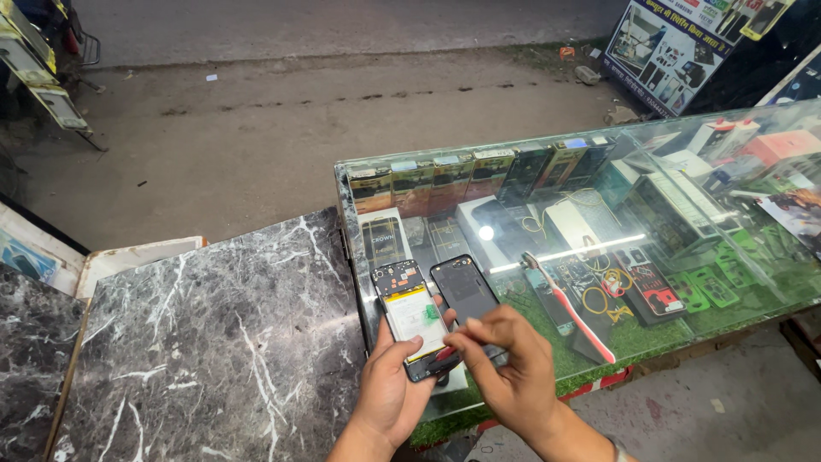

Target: The person works on a disassembled smartphone, holding the phone body with battery exposed in one hand while using a red pry tool to work around the frame and a separate phone back cover on the counter. The person first works at a glass display counter, then moves to a cluttered repair bench with a multimeter and continues prying and manipulating the phone parts.

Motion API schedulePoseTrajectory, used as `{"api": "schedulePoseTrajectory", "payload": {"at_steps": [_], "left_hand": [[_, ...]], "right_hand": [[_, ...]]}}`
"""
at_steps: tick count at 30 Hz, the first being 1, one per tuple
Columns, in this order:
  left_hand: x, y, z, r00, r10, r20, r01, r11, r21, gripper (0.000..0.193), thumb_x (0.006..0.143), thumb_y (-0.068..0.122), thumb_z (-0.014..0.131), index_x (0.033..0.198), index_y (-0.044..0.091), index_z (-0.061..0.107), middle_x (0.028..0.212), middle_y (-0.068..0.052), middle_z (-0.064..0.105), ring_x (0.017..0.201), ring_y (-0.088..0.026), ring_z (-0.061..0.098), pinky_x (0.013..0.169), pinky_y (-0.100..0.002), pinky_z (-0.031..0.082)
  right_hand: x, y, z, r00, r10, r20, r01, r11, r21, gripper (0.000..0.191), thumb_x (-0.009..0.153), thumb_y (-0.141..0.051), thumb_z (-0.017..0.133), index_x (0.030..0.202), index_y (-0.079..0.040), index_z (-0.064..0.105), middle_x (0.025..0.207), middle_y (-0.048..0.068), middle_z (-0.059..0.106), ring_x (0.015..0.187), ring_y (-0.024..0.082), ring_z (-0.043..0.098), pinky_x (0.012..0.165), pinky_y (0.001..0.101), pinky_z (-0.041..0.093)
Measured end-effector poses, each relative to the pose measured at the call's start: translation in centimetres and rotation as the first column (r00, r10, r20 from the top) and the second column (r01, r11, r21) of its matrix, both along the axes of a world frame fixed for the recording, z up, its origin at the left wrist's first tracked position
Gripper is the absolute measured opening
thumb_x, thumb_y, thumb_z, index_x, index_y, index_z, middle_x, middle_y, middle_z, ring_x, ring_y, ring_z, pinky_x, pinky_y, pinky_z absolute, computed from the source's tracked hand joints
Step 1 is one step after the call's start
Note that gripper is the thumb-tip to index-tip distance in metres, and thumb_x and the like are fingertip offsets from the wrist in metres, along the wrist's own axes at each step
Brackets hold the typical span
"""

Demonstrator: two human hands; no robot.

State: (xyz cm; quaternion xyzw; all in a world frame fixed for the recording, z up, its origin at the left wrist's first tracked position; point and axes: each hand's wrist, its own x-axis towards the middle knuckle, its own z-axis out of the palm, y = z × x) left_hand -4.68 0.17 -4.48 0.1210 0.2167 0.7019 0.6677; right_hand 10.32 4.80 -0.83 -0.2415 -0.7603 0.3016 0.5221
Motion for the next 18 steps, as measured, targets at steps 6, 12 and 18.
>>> {"api": "schedulePoseTrajectory", "payload": {"at_steps": [6, 12, 18], "left_hand": [[0.11, -0.03, 0.14, 1.0, -0.014, 0.015, 0.015, 1.0, -0.019, 0.066, 0.086, 0.001, 0.043, 0.15, 0.016, 0.039, 0.14, -0.013, 0.057, 0.128, -0.032, 0.056, 0.104, -0.052, 0.049], [0.09, -0.05, 0.02, 1.0, -0.002, -0.008, 0.002, 1.0, 0.013, 0.065, 0.088, 0.0, 0.042, 0.151, 0.013, 0.039, 0.143, -0.015, 0.057, 0.132, -0.031, 0.056, 0.107, -0.048, 0.049], [0.18, 0.11, -0.08, 1.0, -0.004, 0.011, 0.004, 1.0, 0.0, 0.066, 0.087, 0.0, 0.042, 0.151, 0.017, 0.039, 0.143, -0.013, 0.057, 0.132, -0.03, 0.056, 0.107, -0.048, 0.049]], "right_hand": [[0.21, -0.06, -0.08, 0.995, 0.1, -0.011, -0.1, 0.995, -0.009, 0.027, 0.094, 0.004, 0.068, 0.119, 0.002, 0.058, 0.105, 0.014, 0.068, 0.095, 0.02, 0.076, 0.078, 0.029, 0.063], [0.37, 0.19, -0.45, 0.999, 0.016, 0.044, -0.018, 0.998, 0.054, 0.028, 0.091, 0.008, 0.071, 0.116, 0.001, 0.062, 0.104, 0.013, 0.073, 0.091, 0.019, 0.075, 0.08, 0.028, 0.06], [0.23, -0.09, -0.4, 0.999, 0.029, 0.034, -0.034, 0.989, 0.145, 0.038, 0.083, 0.005, 0.079, 0.115, 0.002, 0.059, 0.108, 0.017, 0.067, 0.095, 0.022, 0.073, 0.079, 0.0272, 0.061]]}}
